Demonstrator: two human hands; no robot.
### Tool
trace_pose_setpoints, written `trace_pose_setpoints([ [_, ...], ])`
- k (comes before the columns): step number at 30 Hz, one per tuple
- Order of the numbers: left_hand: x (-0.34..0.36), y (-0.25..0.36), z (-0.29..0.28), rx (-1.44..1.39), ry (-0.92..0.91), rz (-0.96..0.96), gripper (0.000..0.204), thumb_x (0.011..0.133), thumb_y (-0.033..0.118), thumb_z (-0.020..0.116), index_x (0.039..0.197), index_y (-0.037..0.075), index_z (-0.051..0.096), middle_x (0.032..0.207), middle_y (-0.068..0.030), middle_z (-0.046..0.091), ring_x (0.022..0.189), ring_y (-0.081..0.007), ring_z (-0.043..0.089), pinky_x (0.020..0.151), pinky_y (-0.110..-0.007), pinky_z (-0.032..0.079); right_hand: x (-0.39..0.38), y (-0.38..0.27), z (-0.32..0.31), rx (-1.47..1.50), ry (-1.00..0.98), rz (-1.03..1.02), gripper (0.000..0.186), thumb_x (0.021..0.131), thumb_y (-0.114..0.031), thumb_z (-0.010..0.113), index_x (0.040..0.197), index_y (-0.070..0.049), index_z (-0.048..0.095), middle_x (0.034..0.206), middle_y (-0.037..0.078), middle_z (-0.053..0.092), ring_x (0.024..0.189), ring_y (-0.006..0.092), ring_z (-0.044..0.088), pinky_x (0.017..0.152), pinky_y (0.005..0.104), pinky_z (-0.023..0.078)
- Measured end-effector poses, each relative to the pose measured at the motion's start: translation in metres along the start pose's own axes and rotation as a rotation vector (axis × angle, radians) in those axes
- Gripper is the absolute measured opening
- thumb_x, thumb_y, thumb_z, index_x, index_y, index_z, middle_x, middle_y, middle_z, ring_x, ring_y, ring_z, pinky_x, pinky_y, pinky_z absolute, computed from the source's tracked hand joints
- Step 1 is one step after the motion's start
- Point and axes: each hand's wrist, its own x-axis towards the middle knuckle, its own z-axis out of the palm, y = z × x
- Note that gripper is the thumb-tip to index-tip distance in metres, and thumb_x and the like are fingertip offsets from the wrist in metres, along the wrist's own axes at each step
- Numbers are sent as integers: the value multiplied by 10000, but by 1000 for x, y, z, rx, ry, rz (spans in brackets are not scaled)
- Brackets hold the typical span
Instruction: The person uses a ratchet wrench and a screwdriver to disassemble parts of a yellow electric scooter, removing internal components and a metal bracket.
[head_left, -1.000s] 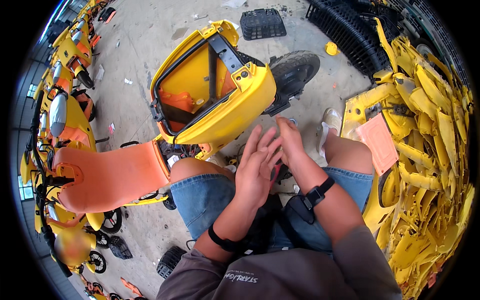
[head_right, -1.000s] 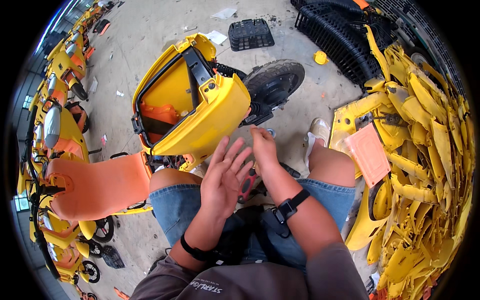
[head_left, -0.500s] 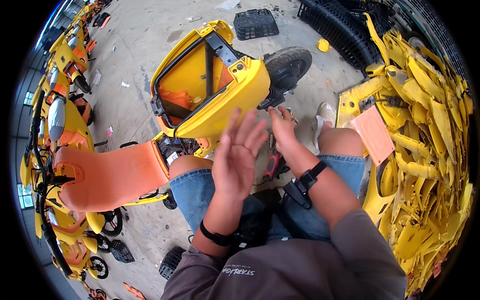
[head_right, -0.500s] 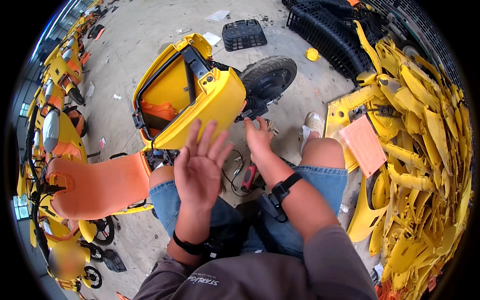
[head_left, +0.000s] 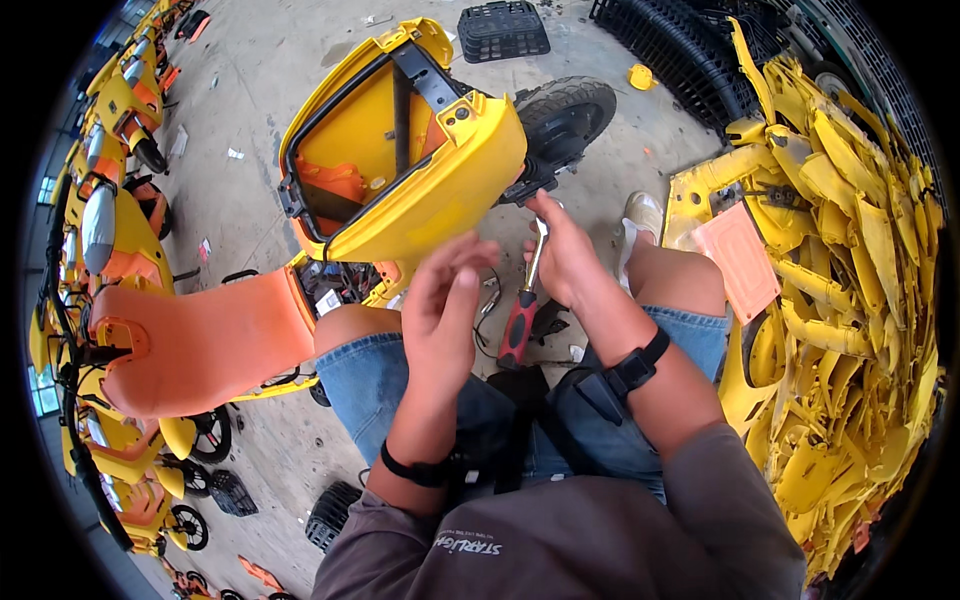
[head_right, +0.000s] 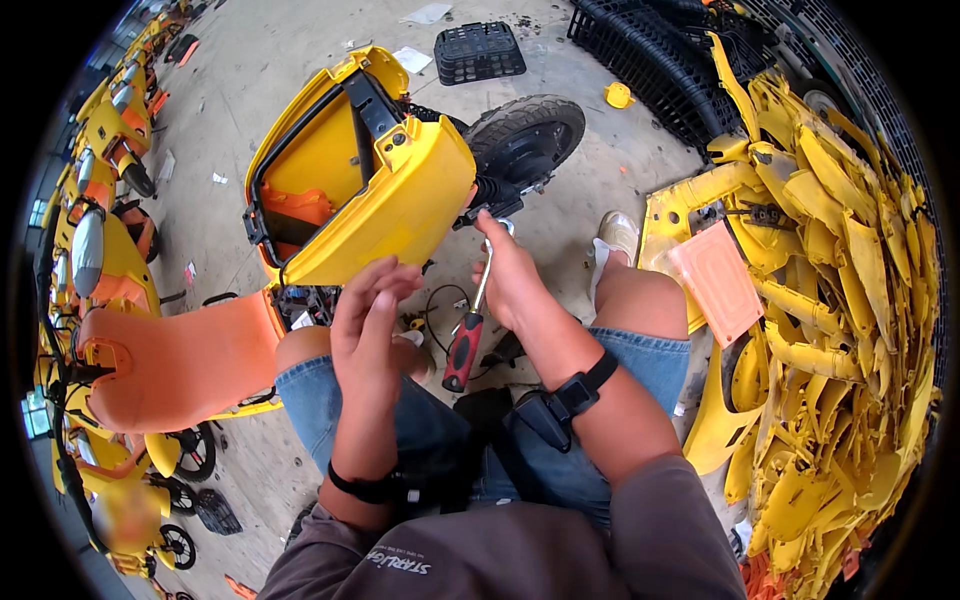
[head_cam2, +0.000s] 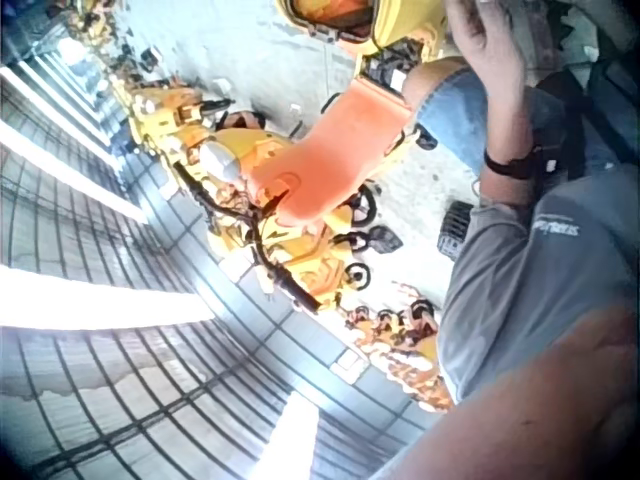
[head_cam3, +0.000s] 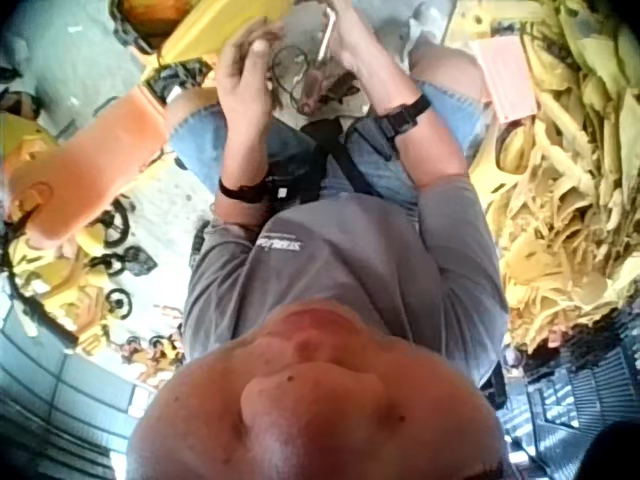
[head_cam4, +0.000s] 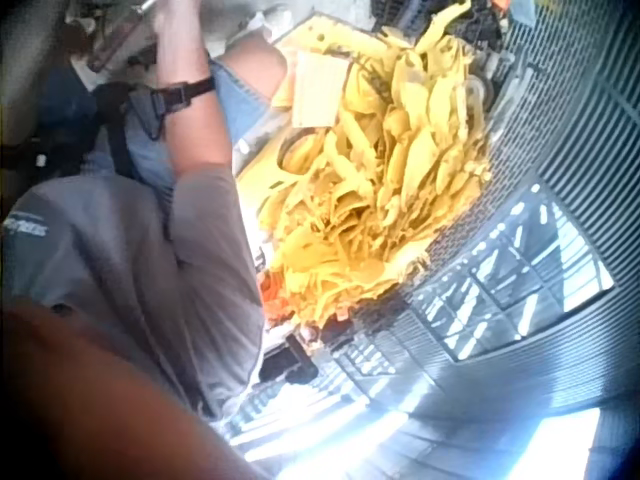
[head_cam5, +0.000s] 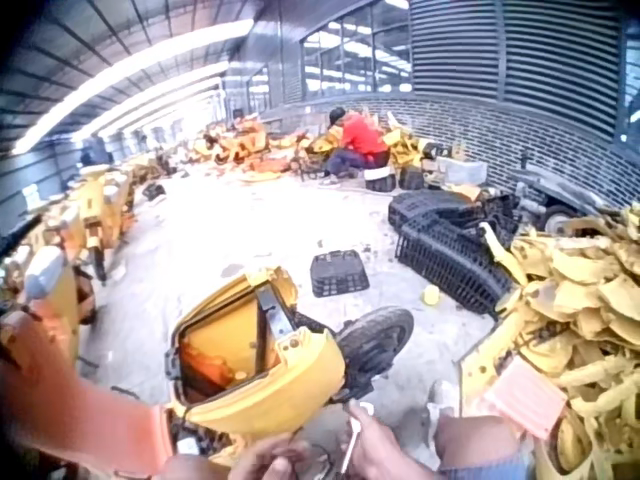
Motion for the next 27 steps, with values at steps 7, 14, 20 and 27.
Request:
trace_pose_setpoints([
  [7, 25, -30, 2, 657, -16, 235, 540, 849, 186, 850, 1323, 36, 639, 1066, -94, 664, 1043, -190, 616, 961, -335, 486, -27, -10, 5, 252, -515, 72, 741, 986, -683, 509, 1443, -99, 496, 1180, 25, 526, 937, 169, 519, 836, 336, 447],
  [14, 21, -27, 20, 916, 1, 319, 759, 708, 336, 926, 1343, 60, 617, 1256, -123, 608, 1162, -295, 533, 996, -408, 464, -50, -16, 9, 280, -632, 92, 817, 984, -755, 409, 1498, -122, 463, 1270, 29, 536, 1065, 196, 515, 933, 368, 464],
  [20, 21, -36, 12, 923, -47, 377, 570, 776, 243, 869, 1278, 65, 663, 1288, -127, 605, 1169, -311, 517, 1046, -419, 413, -54, -22, 9, 308, -692, 32, 775, 1016, -727, 361, 1499, -131, 467, 1360, 46, 516, 1155, 217, 494, 1023, 368, 421],
  [27, 20, -33, 22, 1056, -188, 516, 581, 905, 303, 716, 1414, 51, 592, 1556, -172, 472, 1450, -411, 371, 1180, -524, 261, -56, -22, 3, 359, -751, 61, 805, 1025, -724, 331, 1561, -125, 371, 1484, 74, 483, 1373, 230, 468, 1140, 395, 382],
])
